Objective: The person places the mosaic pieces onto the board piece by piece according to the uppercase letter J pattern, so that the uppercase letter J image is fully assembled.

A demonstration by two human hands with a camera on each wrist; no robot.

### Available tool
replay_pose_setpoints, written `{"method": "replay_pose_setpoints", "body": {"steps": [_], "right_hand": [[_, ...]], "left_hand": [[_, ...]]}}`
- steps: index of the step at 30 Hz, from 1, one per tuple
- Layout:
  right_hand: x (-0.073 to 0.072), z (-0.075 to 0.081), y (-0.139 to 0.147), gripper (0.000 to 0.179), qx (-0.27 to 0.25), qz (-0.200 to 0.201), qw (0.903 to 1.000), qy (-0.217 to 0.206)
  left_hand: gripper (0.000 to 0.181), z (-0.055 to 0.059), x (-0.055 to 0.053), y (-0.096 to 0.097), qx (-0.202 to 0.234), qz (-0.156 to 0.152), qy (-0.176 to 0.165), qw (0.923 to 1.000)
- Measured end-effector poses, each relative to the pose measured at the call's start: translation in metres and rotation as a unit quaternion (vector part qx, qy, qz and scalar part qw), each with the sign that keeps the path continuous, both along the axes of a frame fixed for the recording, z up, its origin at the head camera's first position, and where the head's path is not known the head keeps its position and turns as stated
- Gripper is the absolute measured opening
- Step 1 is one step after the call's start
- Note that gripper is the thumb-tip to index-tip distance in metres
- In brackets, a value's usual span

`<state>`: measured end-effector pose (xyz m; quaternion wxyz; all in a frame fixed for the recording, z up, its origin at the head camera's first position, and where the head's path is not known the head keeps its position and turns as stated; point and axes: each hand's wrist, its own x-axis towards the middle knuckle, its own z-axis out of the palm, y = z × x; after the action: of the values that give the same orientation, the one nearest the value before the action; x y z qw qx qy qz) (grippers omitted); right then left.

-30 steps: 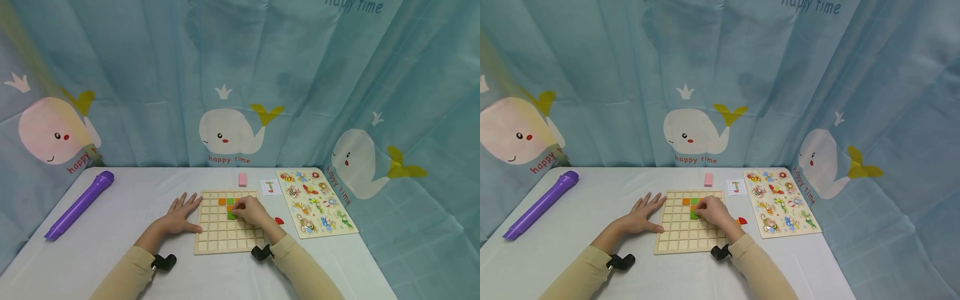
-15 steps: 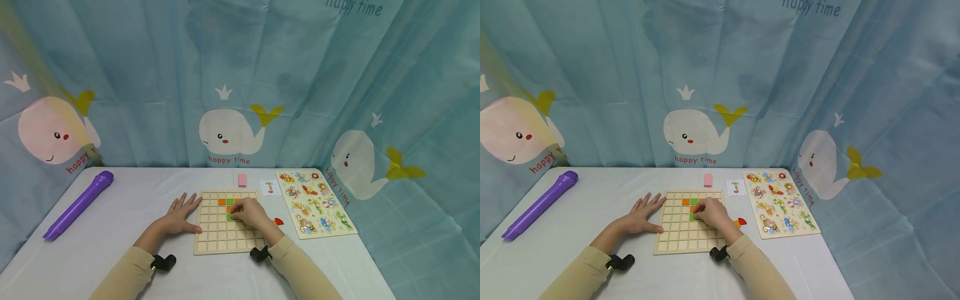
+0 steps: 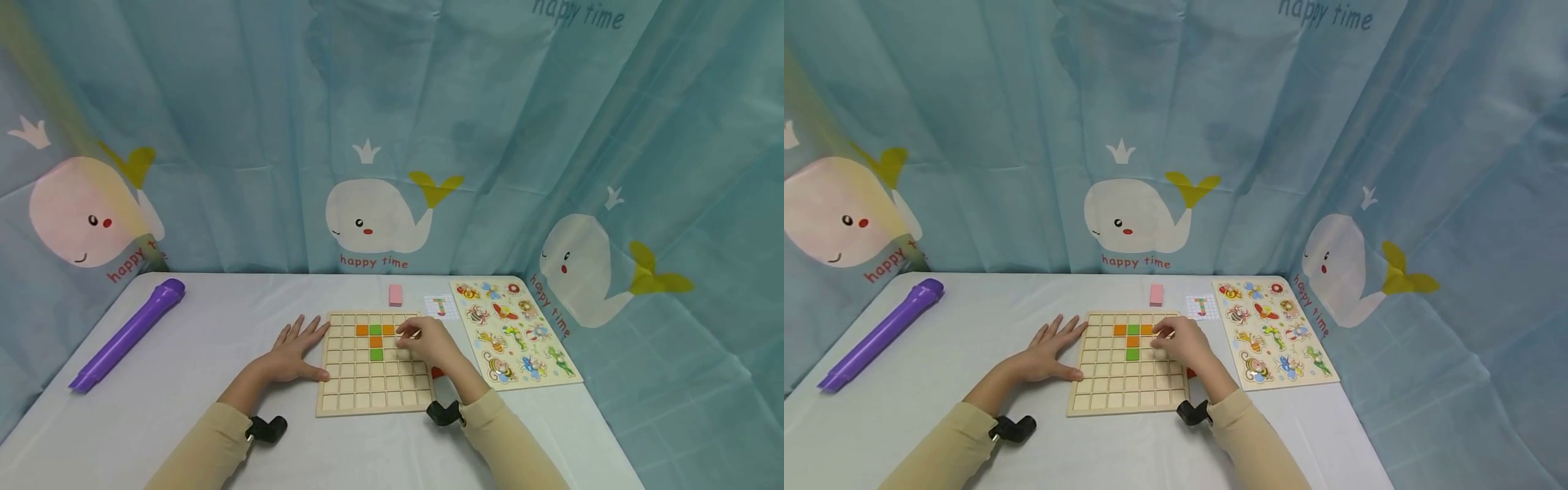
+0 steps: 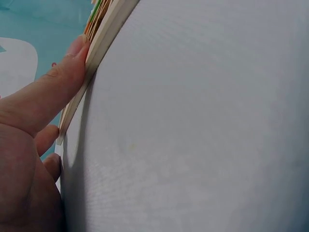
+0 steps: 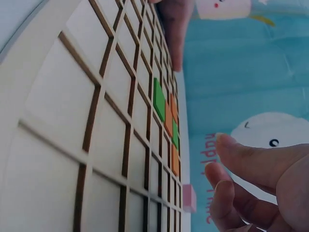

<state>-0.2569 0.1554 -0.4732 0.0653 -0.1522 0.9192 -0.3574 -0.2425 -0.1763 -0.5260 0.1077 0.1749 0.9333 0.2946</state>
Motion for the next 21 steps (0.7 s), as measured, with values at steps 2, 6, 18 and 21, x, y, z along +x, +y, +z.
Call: {"method": "replay_pose_setpoints", "body": {"steps": [2, 6, 18, 21], "right_hand": [[0.000, 0.001, 0.007, 0.020, -0.003, 0.000, 1.0000, -0.001], [0.002, 0.003, 0.020, 0.019, -0.001, -0.002, 1.0000, 0.007], [0.013, 0.001, 0.058, 0.020, 0.002, -0.023, 0.9997, -0.010], [0.015, -0.001, 0.067, 0.021, 0.003, -0.027, 0.9995, -0.017]], "left_hand": [[0.120, 0.000, 0.000, 0.000, -0.001, 0.000, 0.000, 1.0000], [0.120, -0.002, -0.001, 0.000, -0.003, 0.000, 0.000, 1.0000], [0.120, 0.001, -0.001, 0.000, 0.000, -0.002, -0.005, 1.0000], [0.120, 0.001, -0.001, 0.000, 0.000, -0.003, -0.005, 1.0000]]}}
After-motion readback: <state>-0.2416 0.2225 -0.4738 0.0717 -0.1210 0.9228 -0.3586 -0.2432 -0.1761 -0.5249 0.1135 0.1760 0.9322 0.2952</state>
